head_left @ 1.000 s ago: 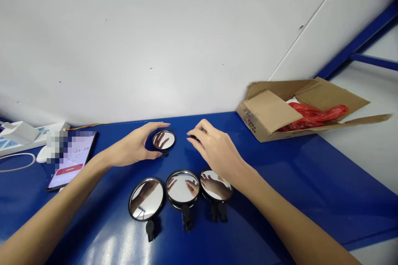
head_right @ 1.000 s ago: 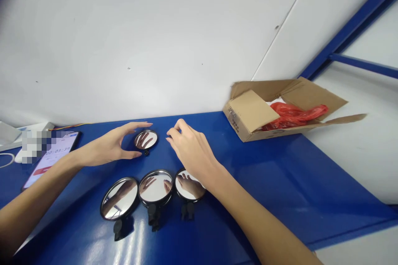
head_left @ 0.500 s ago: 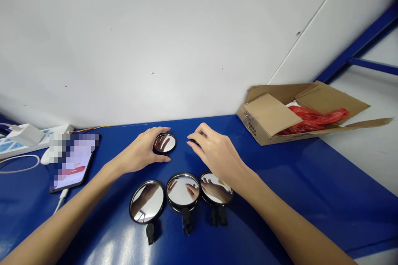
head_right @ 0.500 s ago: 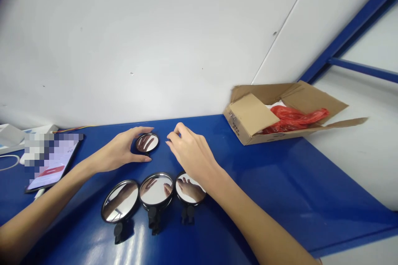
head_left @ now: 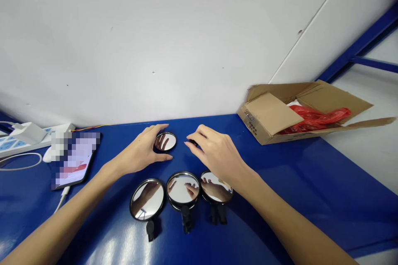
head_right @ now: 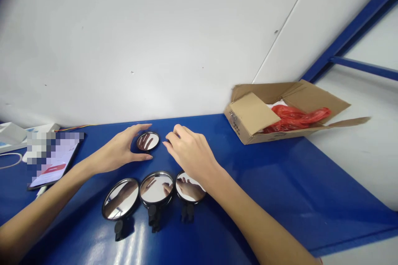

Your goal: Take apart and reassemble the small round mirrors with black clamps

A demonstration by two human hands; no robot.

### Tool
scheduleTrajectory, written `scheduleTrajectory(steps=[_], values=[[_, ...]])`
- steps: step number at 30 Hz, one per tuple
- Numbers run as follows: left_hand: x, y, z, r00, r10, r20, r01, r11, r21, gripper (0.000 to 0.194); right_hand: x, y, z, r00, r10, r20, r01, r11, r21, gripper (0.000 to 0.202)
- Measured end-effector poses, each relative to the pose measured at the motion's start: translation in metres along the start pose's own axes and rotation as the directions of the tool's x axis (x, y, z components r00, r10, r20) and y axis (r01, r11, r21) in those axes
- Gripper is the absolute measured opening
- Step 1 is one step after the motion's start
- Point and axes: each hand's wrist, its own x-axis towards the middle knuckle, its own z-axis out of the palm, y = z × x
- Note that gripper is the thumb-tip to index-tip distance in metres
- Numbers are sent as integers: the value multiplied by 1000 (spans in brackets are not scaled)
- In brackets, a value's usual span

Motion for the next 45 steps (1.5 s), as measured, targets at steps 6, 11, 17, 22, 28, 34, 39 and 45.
scheduleTrajectory(steps=[6,11,17,22,28,34,39,45], values=[[-32,3,-1,991,-70,-117,72,997,19,78,-1,0,1,999,42,32,-44,995,93,15],[-48,3,5,965,-103,-242,103,995,-14,61,-1,-2,0,983,142,117,-171,939,300,13],[-58,19,10,915,-10,-402,-3,1000,-31,32,3,-11,-7,948,224,225,-317,715,623,26],[-68,31,16,953,150,-264,-180,979,-95,38,4,-29,-19,944,166,286,-326,617,717,36],[-72,30,21,946,201,-253,-243,959,-146,46,0,-41,-21,940,115,321,-326,575,750,40],[-71,29,18,951,194,-239,-242,951,-191,28,-2,-39,-22,920,64,386,-361,521,774,39],[-70,31,17,966,129,-225,-175,964,-201,9,-1,-41,-23,921,81,382,-357,572,739,33],[-66,28,13,983,-75,-169,63,995,-74,15,-2,-38,-18,935,181,306,-342,687,641,30]])
